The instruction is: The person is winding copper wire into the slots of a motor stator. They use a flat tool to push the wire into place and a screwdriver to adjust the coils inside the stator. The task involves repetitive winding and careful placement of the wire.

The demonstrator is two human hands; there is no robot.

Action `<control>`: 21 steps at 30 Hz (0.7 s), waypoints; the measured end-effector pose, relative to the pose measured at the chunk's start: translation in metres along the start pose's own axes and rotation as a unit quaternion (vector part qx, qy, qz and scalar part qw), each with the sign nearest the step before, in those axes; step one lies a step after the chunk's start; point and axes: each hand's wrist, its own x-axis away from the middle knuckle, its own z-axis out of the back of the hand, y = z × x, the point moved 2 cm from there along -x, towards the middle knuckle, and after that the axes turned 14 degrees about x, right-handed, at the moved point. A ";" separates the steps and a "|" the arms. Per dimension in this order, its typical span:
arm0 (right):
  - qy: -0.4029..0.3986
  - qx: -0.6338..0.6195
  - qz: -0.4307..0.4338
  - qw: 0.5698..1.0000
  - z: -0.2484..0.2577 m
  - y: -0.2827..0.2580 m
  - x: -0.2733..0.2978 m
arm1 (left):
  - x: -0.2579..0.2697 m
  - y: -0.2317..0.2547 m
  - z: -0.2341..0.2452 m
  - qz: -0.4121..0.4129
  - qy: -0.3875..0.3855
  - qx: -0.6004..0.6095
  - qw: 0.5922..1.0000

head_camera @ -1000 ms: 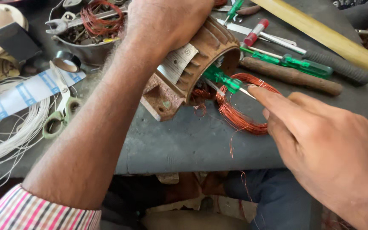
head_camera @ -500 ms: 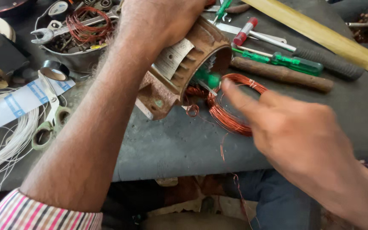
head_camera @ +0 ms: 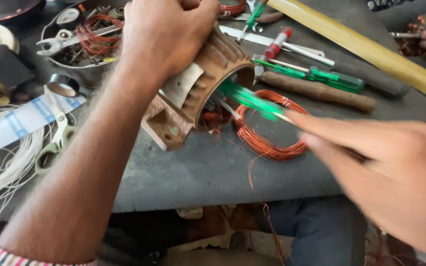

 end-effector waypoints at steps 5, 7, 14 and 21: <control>-0.096 -0.007 -0.268 0.959 -0.041 0.159 0.034 | 0.044 0.013 0.040 0.072 0.053 0.062 0.994; 0.065 -0.107 -0.201 0.972 -0.062 0.187 0.024 | 0.064 0.018 0.054 0.121 0.075 0.108 0.984; 0.174 0.211 0.054 0.960 -0.034 0.082 -0.038 | 0.096 0.021 0.064 0.098 0.145 0.195 0.965; 0.167 0.018 0.282 0.945 -0.058 -0.090 -0.017 | 0.112 0.041 0.060 0.110 0.202 0.125 0.965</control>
